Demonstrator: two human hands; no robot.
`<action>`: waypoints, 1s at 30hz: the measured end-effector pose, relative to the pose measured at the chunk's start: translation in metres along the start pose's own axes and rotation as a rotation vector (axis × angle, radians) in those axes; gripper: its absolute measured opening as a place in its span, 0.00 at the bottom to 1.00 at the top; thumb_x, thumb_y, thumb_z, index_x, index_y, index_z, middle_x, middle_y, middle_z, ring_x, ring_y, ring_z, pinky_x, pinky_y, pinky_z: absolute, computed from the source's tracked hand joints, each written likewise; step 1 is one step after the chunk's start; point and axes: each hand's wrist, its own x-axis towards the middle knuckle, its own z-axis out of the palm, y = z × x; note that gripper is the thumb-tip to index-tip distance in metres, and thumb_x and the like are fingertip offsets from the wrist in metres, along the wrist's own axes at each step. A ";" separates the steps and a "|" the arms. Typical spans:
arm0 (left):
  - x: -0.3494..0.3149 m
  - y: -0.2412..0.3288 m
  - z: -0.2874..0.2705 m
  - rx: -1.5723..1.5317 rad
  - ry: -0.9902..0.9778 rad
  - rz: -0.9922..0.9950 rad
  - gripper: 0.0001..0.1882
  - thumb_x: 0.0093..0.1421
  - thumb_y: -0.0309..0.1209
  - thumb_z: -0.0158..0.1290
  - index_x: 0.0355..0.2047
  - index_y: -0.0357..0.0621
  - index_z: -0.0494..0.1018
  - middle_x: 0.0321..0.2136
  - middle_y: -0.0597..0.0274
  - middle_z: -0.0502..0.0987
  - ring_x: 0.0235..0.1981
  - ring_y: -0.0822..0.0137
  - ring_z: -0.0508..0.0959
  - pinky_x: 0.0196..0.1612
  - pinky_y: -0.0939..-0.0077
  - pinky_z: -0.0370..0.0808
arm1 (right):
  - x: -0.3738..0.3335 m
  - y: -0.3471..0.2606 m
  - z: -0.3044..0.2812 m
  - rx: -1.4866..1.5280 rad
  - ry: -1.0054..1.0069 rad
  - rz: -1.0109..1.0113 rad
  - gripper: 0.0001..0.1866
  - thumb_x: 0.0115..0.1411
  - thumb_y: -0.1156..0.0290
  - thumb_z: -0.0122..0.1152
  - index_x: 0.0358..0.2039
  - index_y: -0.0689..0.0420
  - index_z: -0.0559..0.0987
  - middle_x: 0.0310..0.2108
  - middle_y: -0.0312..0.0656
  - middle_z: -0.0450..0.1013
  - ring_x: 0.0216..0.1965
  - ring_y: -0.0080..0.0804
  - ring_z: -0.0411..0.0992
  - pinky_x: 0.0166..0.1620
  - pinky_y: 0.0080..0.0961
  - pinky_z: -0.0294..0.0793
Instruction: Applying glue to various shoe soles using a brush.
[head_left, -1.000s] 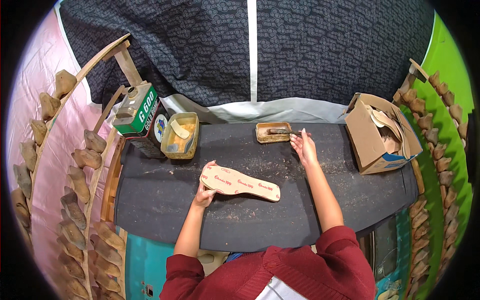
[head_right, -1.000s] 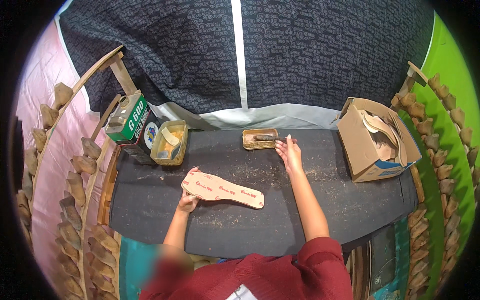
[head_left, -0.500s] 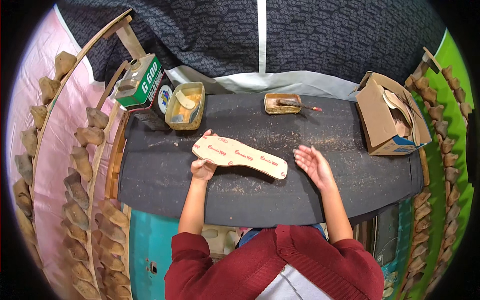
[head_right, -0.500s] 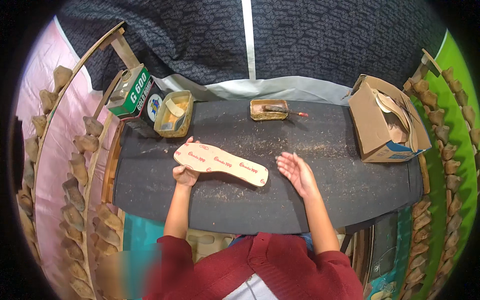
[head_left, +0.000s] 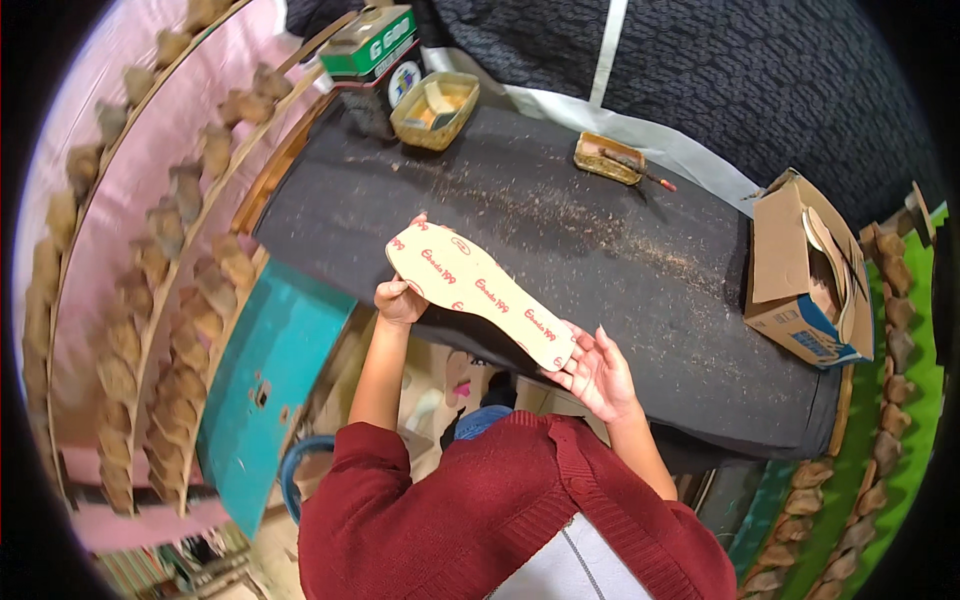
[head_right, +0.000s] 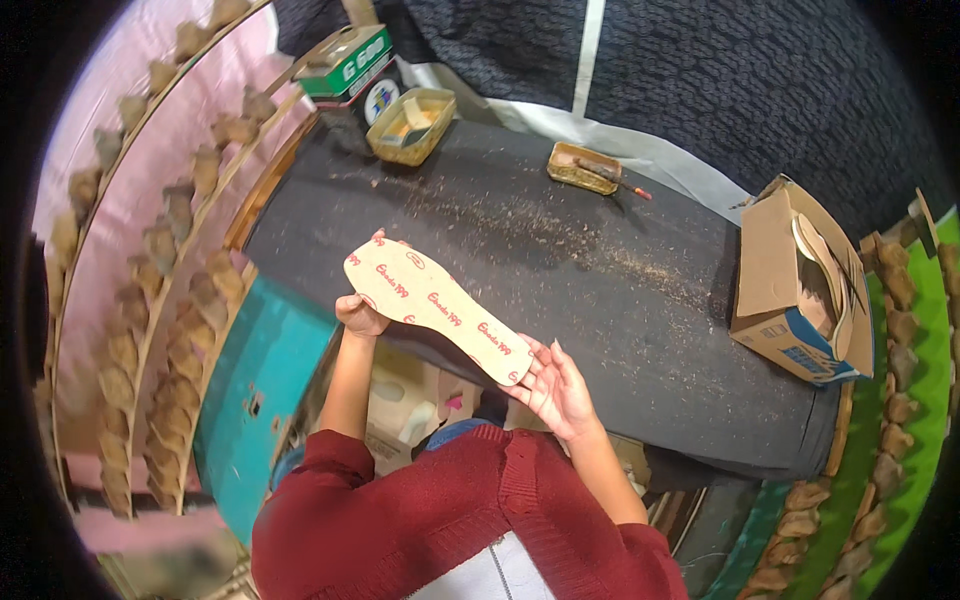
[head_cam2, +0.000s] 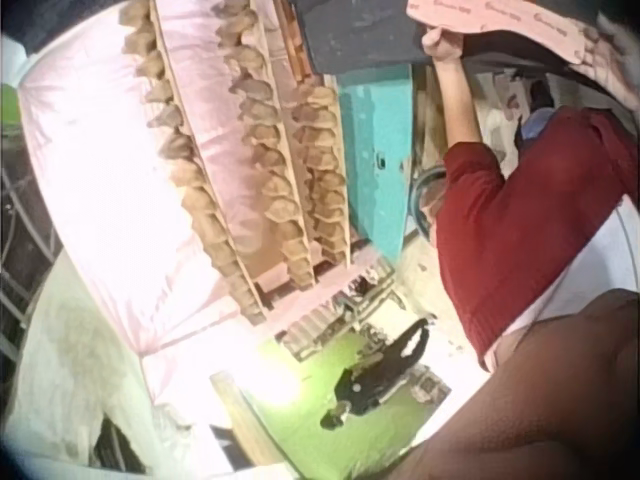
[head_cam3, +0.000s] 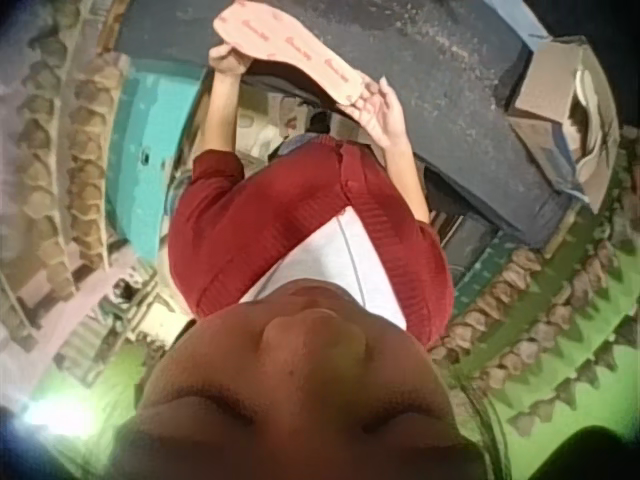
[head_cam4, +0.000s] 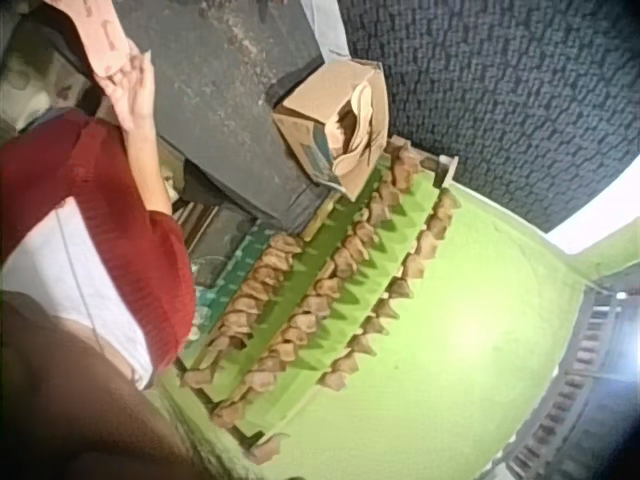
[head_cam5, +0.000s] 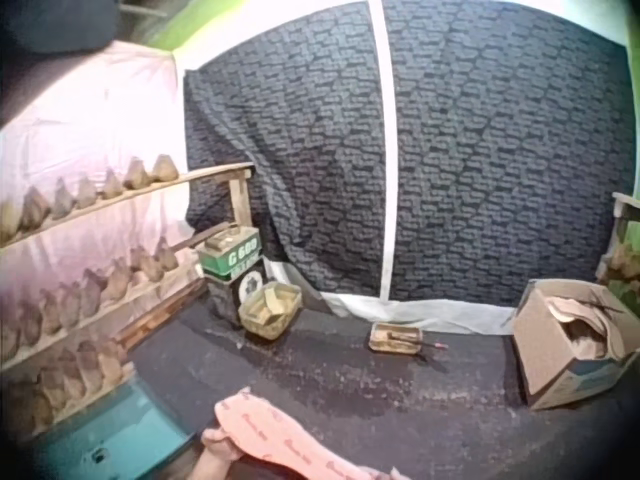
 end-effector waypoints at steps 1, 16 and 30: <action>-0.017 -0.003 0.007 -0.007 0.015 0.017 0.46 0.36 0.35 0.49 0.57 0.42 0.45 0.54 0.50 0.55 0.54 0.54 0.59 0.56 0.60 0.57 | -0.012 0.002 0.002 -0.008 -0.029 0.024 0.27 0.61 0.52 0.33 0.53 0.59 0.57 0.52 0.47 0.58 0.52 0.39 0.60 0.51 0.40 0.62; -0.283 -0.061 0.109 -0.230 0.478 0.248 0.40 0.46 0.50 0.43 0.56 0.41 0.50 0.55 0.50 0.56 0.55 0.51 0.58 0.55 0.50 0.54 | -0.119 0.082 -0.049 -0.207 -0.067 0.240 0.26 0.61 0.52 0.33 0.52 0.58 0.59 0.48 0.45 0.63 0.47 0.33 0.65 0.44 0.31 0.69; -0.392 -0.052 0.132 -0.351 0.557 0.453 0.36 0.51 0.53 0.41 0.56 0.49 0.51 0.56 0.57 0.53 0.58 0.56 0.53 0.54 0.51 0.55 | -0.127 0.161 -0.042 -0.366 -0.006 0.349 0.23 0.60 0.55 0.36 0.49 0.58 0.61 0.44 0.41 0.62 0.43 0.30 0.65 0.44 0.27 0.67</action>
